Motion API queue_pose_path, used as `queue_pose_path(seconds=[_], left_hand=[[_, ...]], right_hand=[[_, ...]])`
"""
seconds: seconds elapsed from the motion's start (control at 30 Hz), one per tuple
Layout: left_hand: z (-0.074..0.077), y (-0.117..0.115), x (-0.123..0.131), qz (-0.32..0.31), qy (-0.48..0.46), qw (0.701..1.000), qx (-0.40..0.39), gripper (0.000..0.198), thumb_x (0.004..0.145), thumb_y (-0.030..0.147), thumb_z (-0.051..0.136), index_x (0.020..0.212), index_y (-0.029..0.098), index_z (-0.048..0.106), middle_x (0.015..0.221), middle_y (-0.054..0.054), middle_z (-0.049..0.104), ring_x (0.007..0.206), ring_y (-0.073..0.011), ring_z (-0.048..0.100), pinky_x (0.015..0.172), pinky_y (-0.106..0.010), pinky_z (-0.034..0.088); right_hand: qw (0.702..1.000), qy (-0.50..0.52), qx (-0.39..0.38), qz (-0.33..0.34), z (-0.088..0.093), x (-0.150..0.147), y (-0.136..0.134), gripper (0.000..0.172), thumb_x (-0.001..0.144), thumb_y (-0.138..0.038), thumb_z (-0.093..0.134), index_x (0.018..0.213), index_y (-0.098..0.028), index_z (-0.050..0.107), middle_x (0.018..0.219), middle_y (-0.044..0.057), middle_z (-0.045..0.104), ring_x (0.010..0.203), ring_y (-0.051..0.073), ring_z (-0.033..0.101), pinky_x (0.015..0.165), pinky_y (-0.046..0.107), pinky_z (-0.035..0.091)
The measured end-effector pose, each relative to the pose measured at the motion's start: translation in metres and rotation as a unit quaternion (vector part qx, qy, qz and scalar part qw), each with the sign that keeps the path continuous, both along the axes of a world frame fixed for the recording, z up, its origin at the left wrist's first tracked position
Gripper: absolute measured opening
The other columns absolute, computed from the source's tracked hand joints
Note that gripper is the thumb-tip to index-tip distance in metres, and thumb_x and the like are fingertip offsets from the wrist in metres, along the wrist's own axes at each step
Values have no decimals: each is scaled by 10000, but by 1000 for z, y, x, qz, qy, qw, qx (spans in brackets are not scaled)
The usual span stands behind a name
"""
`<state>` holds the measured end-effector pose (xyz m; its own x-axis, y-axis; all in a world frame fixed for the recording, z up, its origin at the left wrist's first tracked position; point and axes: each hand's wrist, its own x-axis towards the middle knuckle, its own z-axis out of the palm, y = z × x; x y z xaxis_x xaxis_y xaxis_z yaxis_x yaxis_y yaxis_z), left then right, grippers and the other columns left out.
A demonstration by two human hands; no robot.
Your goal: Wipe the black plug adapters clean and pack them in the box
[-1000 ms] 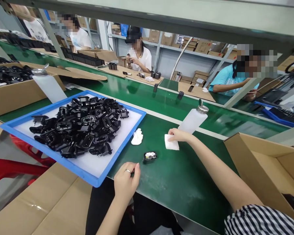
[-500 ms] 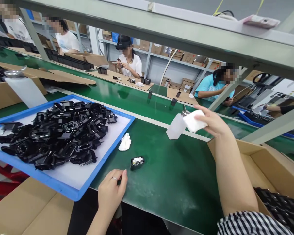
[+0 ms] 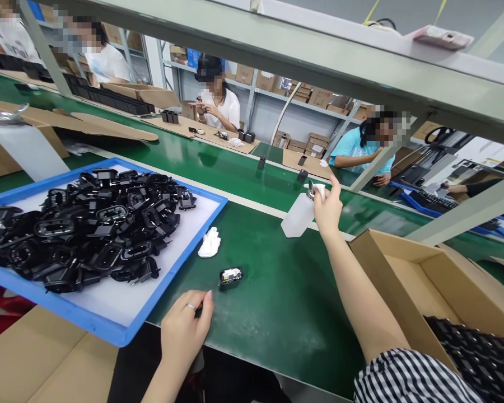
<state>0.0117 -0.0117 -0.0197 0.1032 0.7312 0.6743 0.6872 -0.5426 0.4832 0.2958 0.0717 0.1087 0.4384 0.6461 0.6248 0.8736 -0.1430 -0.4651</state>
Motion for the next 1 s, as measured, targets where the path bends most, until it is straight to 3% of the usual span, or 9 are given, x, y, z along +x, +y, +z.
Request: queue_pose_path(seconds=[0.57, 0.7, 1.0], left_hand=[[2, -1, 0, -9, -15, 1000, -4, 160, 746, 170, 443, 594, 162, 491, 559, 19, 538, 543, -76, 492, 535, -174, 351], [3, -1, 0, -11, -12, 1000, 0, 148, 742, 161, 453, 598, 160, 488, 556, 22, 535, 539, -74, 488, 528, -171, 349], [1, -1, 0, -13, -15, 1000, -4, 152, 745, 164, 447, 597, 163, 481, 557, 23, 534, 541, -77, 489, 539, -178, 350]], right_hand=[[1000, -25, -1, -12, -3, 7, 3, 402, 764, -240, 327, 1148, -126, 306, 925, 92, 550, 842, 212, 512, 726, 291, 381], [999, -32, 3, 1, -3, 8, 2, 391, 766, -237, 316, 1140, -126, 327, 1005, 98, 517, 894, 210, 492, 752, 288, 374], [999, -40, 23, 16, -5, 13, 1, 387, 749, -252, 315, 1115, -137, 359, 950, 96, 538, 843, 219, 511, 719, 313, 389]])
